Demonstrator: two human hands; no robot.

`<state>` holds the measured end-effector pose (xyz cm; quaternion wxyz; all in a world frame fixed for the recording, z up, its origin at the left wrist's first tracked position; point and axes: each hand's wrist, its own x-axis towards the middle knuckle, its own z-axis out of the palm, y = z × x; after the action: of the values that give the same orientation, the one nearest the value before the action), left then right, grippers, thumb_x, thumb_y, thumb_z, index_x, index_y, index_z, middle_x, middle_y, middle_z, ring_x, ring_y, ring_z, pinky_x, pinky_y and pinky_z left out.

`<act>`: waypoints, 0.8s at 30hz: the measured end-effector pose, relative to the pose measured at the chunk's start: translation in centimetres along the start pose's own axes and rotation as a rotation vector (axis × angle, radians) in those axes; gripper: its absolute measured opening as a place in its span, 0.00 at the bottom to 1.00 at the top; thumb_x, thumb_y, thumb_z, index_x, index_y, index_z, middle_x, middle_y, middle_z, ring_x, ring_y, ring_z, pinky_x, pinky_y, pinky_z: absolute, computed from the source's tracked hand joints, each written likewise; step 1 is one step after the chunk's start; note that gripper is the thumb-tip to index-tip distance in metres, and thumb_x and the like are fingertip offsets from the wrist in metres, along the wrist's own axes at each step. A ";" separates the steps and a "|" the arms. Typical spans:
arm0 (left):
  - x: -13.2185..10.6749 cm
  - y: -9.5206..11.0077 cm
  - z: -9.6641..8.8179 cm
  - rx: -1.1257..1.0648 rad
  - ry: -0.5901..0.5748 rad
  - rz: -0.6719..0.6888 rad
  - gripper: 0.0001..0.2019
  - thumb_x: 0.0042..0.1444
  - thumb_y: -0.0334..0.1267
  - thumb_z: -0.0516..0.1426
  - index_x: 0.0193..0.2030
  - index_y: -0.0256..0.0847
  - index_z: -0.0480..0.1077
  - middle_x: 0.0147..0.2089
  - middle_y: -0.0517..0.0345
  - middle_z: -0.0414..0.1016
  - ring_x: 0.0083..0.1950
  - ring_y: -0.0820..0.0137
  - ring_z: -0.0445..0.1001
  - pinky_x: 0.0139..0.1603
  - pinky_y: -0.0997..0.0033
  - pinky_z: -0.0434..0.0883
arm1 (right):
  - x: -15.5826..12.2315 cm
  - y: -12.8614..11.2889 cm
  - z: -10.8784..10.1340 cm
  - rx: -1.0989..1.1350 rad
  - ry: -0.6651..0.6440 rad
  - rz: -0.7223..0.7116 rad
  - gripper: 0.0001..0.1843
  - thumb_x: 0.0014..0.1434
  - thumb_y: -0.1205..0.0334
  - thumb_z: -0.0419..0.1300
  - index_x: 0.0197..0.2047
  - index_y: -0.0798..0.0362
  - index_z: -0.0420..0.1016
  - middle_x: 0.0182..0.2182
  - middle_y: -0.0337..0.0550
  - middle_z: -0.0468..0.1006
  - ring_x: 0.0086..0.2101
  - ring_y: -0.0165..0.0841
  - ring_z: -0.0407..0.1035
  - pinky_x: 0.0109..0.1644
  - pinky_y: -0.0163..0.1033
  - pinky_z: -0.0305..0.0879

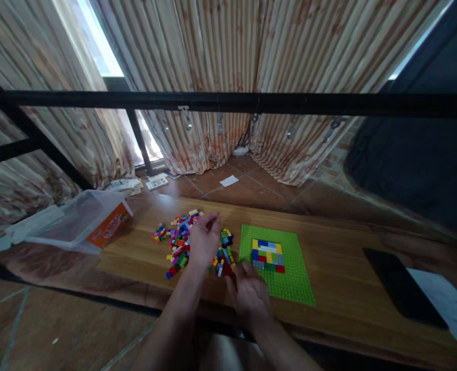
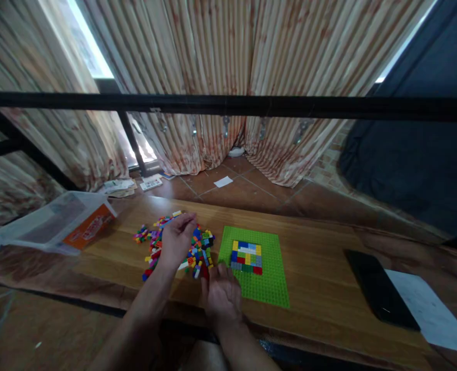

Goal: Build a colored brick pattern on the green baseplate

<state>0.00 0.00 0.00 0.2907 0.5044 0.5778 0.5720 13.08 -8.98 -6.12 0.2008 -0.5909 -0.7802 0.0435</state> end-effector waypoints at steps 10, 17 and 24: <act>-0.4 -1.6 4.4 0.025 -0.294 -0.056 0.09 0.56 0.35 0.56 0.38 0.36 0.77 0.36 0.54 0.80 0.36 0.70 0.76 0.39 0.73 0.71 | 0.3 1.2 1.7 -0.059 0.053 -0.084 0.10 0.61 0.70 0.51 0.31 0.52 0.71 0.29 0.46 0.74 0.30 0.38 0.69 0.31 0.42 0.65; -0.9 -0.8 4.0 0.032 -0.298 -0.063 0.09 0.57 0.35 0.55 0.39 0.36 0.76 0.38 0.53 0.80 0.37 0.69 0.77 0.37 0.73 0.73 | 1.2 2.6 -1.9 0.135 0.066 -0.020 0.09 0.63 0.65 0.52 0.33 0.51 0.71 0.29 0.43 0.75 0.28 0.35 0.71 0.29 0.38 0.64; -1.9 -1.2 5.4 0.183 -0.369 0.026 0.11 0.59 0.34 0.54 0.45 0.39 0.76 0.37 0.54 0.80 0.36 0.68 0.77 0.38 0.71 0.73 | 3.4 10.1 -5.9 0.477 0.041 0.315 0.13 0.63 0.53 0.53 0.37 0.51 0.74 0.26 0.39 0.78 0.26 0.33 0.73 0.29 0.36 0.65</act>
<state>5.27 0.45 -2.59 0.3372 0.6322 0.5578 0.4188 23.65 -3.80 -2.89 0.3408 -0.6415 -0.6423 0.2446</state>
